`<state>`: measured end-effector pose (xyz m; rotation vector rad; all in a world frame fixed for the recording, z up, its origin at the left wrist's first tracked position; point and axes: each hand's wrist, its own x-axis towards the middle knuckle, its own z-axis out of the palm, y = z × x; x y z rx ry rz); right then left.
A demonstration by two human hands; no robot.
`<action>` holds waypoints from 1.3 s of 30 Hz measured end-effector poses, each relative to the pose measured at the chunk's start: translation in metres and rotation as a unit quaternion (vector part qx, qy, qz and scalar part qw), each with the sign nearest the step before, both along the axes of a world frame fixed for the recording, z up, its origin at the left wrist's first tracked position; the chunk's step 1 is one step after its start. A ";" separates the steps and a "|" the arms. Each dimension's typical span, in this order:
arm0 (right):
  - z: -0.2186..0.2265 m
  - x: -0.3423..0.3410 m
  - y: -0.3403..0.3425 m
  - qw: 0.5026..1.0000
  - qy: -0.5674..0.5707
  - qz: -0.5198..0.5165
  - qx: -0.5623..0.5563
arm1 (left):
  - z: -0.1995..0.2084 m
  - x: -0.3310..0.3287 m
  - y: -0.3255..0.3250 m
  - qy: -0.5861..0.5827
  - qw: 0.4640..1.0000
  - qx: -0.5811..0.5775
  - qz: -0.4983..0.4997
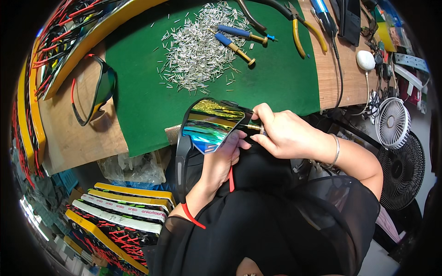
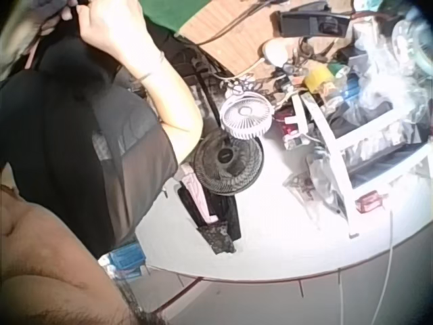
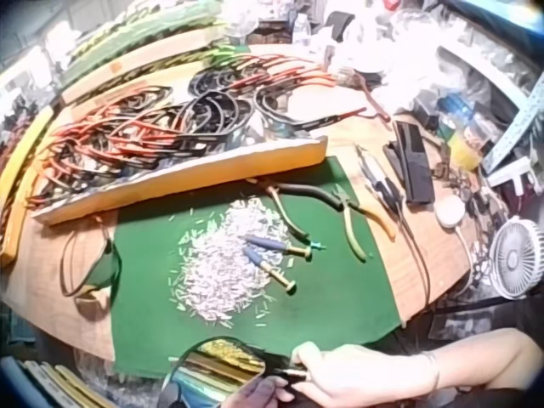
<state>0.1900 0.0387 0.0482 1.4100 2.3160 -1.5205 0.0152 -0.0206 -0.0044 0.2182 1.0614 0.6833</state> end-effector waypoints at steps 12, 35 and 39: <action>0.000 0.001 -0.009 0.995 -0.008 0.016 0.097 | 0.005 -0.002 0.002 -0.016 1.000 -0.012 0.007; 0.008 -0.032 0.022 0.940 0.190 -0.110 0.262 | 0.037 -0.003 0.017 0.003 0.997 0.074 -0.003; 0.010 -0.036 0.028 0.945 0.204 -0.101 0.237 | 0.034 -0.009 0.014 -0.021 0.998 0.066 -0.007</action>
